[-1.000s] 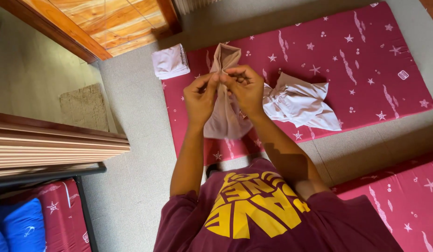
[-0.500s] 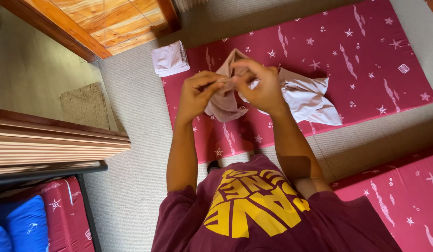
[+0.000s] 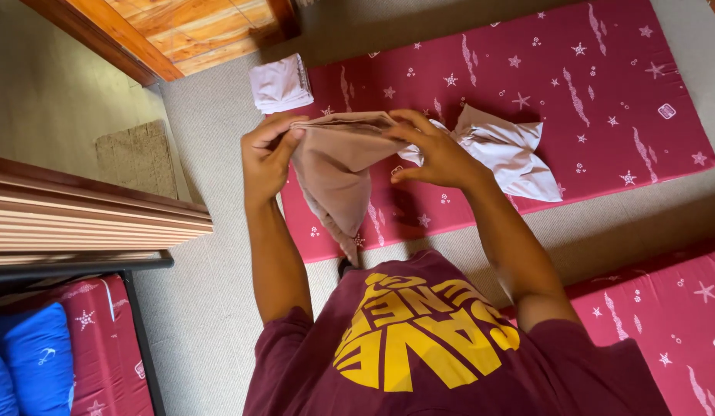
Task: The person folds several light-colored towels by hand. They unfold each towel, fold it into a neat rectangle, and place it on a stack on a red patterned mat on the floor.
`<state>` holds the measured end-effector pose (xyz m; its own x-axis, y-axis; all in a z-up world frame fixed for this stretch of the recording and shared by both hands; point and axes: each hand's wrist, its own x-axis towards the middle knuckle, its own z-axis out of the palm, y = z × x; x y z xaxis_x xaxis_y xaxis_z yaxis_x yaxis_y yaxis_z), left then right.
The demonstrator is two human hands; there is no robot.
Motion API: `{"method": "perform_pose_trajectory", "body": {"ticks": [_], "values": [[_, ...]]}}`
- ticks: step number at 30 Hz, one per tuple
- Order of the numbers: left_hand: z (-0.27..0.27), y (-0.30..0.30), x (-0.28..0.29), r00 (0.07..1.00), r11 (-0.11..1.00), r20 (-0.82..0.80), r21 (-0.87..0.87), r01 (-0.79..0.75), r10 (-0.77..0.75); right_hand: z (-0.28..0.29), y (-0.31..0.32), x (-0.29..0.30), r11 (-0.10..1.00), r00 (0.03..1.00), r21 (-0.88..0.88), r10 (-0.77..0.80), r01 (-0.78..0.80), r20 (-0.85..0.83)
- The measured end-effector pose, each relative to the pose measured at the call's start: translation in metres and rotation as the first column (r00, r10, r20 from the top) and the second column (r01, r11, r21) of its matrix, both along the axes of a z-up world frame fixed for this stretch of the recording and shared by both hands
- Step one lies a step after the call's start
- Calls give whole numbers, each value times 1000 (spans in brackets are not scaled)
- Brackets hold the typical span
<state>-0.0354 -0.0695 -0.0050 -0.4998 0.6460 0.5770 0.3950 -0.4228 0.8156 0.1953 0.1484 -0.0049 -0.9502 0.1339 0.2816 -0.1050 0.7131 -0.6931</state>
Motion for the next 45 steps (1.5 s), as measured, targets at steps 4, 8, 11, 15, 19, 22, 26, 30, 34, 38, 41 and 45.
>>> {"method": "perform_pose_trajectory", "body": {"ticks": [4,8,11,15,19,22,26,30,34,38,41,45], "values": [[-7,-9,-3,1000,999,-2,36,18,-18,5,-10,-22,992,997,-105,74,-71,22],[-4,-23,-7,1000,998,3,61,-3,2,-28,0,-41,995,977,27,84,-91,197],[3,-38,-12,998,997,-14,49,-62,63,-44,13,-41,987,957,130,53,-93,285],[6,-47,-15,971,971,-34,18,-238,238,-22,29,-28,945,973,327,-50,-27,225],[-2,-39,-17,958,957,-18,42,-286,287,60,17,-3,950,997,312,-11,-14,80],[-4,-32,-11,960,958,40,66,-278,276,63,17,12,960,997,274,-71,65,15],[-4,-18,-10,957,952,50,105,-289,285,59,26,21,928,992,351,-125,127,-29],[7,-4,-5,947,956,143,29,-293,286,95,15,18,931,991,352,-52,94,-127],[6,9,0,949,959,147,23,-283,277,93,11,30,986,983,125,-88,109,-159],[15,29,4,948,971,240,71,-230,207,89,7,35,985,966,94,-119,144,-229],[23,41,7,947,972,297,157,-175,123,88,1,33,980,953,114,-125,161,-275],[26,54,7,940,947,312,237,-219,140,81,-1,36,976,916,41,-188,216,-355]]}}
